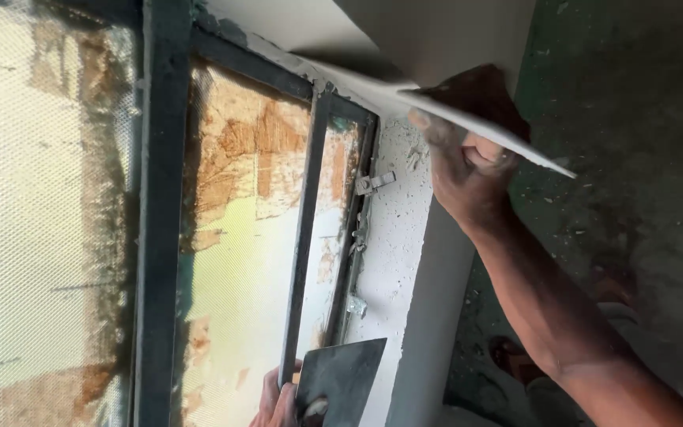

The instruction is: The person holds a hawk with plaster in one hand and a trowel in the other, applying and smoothing plaster along the window sill, frame edges, and adjacent wall surfaces. They move around the window opening, spreading the compound over the sill and smoothing the wall corner sections.

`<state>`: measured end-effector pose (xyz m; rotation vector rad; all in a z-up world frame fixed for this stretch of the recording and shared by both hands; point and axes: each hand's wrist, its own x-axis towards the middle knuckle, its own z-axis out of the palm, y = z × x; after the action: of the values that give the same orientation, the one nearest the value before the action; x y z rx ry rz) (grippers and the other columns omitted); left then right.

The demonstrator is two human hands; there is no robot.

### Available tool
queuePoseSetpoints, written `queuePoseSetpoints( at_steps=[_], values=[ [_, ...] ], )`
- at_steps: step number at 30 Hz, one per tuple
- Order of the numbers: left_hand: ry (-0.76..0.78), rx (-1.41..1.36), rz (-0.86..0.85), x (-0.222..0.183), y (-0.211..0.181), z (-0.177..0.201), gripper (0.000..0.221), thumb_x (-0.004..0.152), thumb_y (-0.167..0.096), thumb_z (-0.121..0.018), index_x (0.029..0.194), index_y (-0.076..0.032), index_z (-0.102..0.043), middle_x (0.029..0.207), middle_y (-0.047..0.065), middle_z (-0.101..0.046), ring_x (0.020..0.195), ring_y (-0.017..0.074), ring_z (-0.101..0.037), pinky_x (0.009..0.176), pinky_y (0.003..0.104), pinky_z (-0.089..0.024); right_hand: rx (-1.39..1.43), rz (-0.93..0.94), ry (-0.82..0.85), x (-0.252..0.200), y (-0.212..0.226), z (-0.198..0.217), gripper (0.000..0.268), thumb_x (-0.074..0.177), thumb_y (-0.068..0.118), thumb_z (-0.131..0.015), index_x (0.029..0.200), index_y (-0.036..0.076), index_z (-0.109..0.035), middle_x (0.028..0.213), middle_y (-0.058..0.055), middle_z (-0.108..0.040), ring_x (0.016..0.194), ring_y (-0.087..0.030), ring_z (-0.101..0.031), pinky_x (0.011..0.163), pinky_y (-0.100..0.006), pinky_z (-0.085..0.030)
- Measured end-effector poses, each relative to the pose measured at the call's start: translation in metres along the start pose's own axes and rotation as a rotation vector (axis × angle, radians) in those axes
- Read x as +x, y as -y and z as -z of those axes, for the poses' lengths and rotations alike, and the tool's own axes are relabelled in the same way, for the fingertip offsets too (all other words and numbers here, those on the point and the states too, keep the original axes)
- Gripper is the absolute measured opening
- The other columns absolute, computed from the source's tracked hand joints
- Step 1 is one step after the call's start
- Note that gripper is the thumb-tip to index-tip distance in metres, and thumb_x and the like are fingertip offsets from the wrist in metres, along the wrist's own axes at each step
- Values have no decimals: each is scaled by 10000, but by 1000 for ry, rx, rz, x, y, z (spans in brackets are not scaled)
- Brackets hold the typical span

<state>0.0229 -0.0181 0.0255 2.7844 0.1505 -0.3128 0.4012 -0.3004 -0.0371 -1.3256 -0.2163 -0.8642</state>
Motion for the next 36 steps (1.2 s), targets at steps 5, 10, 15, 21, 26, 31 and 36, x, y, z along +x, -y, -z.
queuePoseSetpoints(
  at_steps=[5,10,15,21,26,31,36],
  values=[
    [-102,-10,-16,-10,20,-18,417,857,-370,-764,891,39,-691,1130,219,-633,1018,310,-714,787,391,-626,8,-104,69,-6,2,19,225,1072,162,-706,1152,-18,-597,996,-85,-685,900,-172,-674,822,-376,-587],
    [9,33,77,0,14,-9,432,859,-357,-751,937,64,-697,1149,240,-622,997,292,-728,745,362,-636,-85,-9,147,10,7,26,125,1076,98,-755,1065,10,-666,959,-80,-664,821,-170,-624,743,-355,-507],
    [-37,77,-45,2,8,-6,455,835,-398,-764,907,41,-668,1137,239,-595,1017,307,-702,736,321,-626,-43,-17,128,20,17,3,189,1018,152,-671,959,-27,-681,945,-57,-703,888,-184,-669,790,-360,-557],
    [-39,-38,125,-14,29,-22,362,858,-313,-726,928,41,-695,1157,207,-625,898,235,-741,710,302,-637,-71,28,188,7,15,22,237,1049,180,-757,873,45,-672,938,-46,-653,828,-133,-578,718,-287,-458],
    [-165,-217,111,-29,102,-72,387,963,-335,-599,1036,34,-689,1136,212,-639,989,275,-735,817,335,-600,-147,13,191,23,27,19,154,990,135,-745,880,40,-692,859,-47,-652,847,-181,-603,789,-364,-492],
    [-74,59,-120,8,0,-3,368,896,-350,-708,968,10,-688,1129,215,-612,1033,324,-691,780,381,-611,79,-321,71,2,23,26,132,971,160,-724,881,75,-678,866,-6,-696,811,-119,-643,772,-313,-527],
    [-190,-928,724,-40,87,-66,381,917,-355,-547,1140,-66,-656,1128,251,-680,948,367,-726,739,412,-656,22,-169,102,3,14,27,148,1028,144,-727,945,26,-695,875,-24,-671,840,-133,-614,813,-336,-533]
  ],
)
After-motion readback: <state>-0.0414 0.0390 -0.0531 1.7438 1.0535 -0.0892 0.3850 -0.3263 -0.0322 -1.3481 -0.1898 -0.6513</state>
